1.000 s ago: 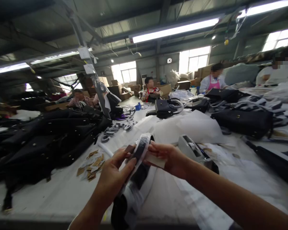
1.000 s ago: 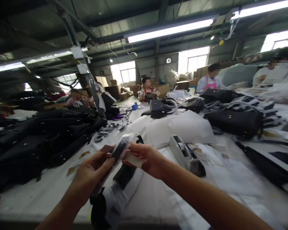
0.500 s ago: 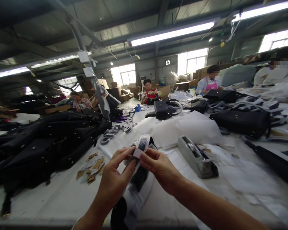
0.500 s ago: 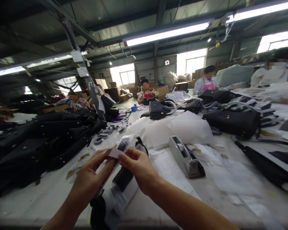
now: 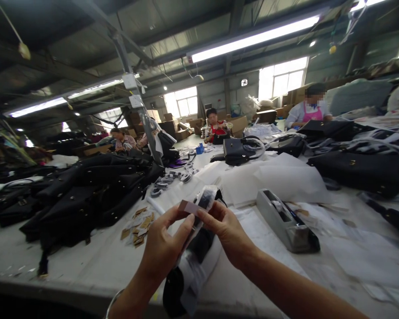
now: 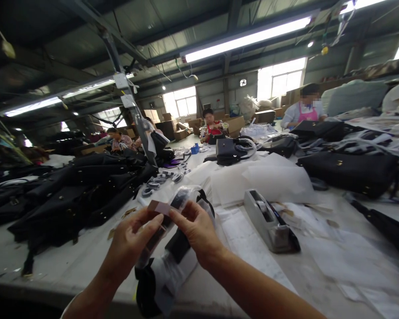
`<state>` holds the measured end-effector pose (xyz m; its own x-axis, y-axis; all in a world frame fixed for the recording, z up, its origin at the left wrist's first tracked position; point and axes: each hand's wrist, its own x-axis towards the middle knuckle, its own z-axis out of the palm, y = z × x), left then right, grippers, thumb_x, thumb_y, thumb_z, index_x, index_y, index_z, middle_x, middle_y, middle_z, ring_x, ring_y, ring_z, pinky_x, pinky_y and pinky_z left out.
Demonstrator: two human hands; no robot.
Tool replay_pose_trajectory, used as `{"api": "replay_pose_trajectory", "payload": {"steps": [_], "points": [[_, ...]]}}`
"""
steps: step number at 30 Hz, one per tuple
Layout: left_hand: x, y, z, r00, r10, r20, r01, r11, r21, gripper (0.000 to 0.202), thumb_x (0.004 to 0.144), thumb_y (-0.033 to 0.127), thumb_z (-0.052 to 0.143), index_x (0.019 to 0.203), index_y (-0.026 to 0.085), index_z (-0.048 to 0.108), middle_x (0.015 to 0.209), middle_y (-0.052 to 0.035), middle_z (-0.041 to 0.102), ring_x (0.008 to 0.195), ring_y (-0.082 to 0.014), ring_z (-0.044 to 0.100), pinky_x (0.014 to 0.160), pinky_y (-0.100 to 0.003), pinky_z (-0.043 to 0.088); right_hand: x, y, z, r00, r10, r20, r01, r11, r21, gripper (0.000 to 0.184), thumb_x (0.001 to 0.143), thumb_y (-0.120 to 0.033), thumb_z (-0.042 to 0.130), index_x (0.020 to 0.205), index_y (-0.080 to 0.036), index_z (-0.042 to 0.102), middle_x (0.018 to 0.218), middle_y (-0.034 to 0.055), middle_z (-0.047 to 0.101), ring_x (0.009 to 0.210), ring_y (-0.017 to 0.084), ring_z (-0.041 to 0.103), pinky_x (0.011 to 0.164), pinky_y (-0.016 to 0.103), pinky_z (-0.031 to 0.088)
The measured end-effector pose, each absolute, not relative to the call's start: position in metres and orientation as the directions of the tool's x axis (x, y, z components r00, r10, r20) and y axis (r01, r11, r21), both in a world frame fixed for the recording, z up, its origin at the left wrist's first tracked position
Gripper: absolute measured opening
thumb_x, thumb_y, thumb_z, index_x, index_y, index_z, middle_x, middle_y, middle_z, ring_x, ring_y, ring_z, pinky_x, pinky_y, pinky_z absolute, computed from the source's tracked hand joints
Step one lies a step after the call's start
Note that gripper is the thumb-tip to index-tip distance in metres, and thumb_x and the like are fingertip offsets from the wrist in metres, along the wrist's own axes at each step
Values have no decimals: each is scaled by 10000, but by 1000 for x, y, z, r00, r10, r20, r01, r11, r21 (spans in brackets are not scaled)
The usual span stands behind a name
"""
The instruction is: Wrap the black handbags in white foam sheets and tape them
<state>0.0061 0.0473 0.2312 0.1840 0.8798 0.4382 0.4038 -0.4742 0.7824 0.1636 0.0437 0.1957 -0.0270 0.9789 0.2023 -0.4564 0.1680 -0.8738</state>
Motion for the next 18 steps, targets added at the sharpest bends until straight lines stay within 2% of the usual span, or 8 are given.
{"api": "replay_pose_trajectory", "payload": {"steps": [3, 6, 10, 13, 15, 18], "points": [[9, 47, 237, 161, 845, 510, 546, -507, 667, 183, 864, 389, 635, 915, 258, 751, 859, -8, 765, 812, -219, 715, 727, -282, 525, 161, 46, 192, 34, 973, 228, -435, 219, -873, 387, 738, -430, 834, 1012, -199, 685, 1065, 58, 722, 1041, 242, 638, 935, 350, 460], [11, 48, 233, 150, 735, 661, 698, -552, 456, 137, 848, 349, 662, 896, 278, 769, 848, -18, 774, 786, -234, 718, 718, -293, 518, 158, 48, 191, 84, 977, 197, -427, 214, -878, 407, 702, -431, 856, 972, -188, 674, 1010, 59, 717, 993, 239, 639, 881, 338, 475], [17, 44, 223, 261, 438, 860, 838, -545, 23, 185, 896, 252, 615, 1000, 212, 763, 911, -61, 784, 811, -242, 730, 797, -320, 536, 152, 49, 194, 76, 981, 176, -528, 190, -828, 401, 661, -427, 873, 907, -184, 670, 913, 43, 708, 900, 219, 640, 795, 312, 488], [25, 38, 217, 388, 330, 861, 879, -414, -237, 255, 920, 113, 534, 1100, 108, 715, 980, -111, 775, 841, -225, 735, 834, -316, 549, 147, 51, 194, 58, 979, 195, -595, 191, -780, 377, 653, -404, 878, 876, -185, 667, 855, 29, 698, 852, 209, 643, 803, 320, 497], [30, 34, 213, 419, 341, 842, 889, -346, -302, 332, 907, 43, 488, 1191, 51, 659, 1114, -162, 740, 942, -234, 727, 885, -329, 548, 145, 51, 193, 66, 974, 216, -613, 211, -761, 357, 670, -396, 870, 869, -187, 659, 864, 27, 700, 851, 203, 644, 830, 327, 500], [36, 32, 204, 411, 399, 820, 905, -289, -313, 431, 899, 10, 440, 1314, -2, 556, 1296, -215, 642, 1103, -270, 679, 929, -366, 547, 145, 47, 190, 72, 969, 238, -622, 230, -749, 336, 714, -403, 844, 883, -188, 649, 891, 21, 701, 866, 191, 645, 864, 325, 502]]}}
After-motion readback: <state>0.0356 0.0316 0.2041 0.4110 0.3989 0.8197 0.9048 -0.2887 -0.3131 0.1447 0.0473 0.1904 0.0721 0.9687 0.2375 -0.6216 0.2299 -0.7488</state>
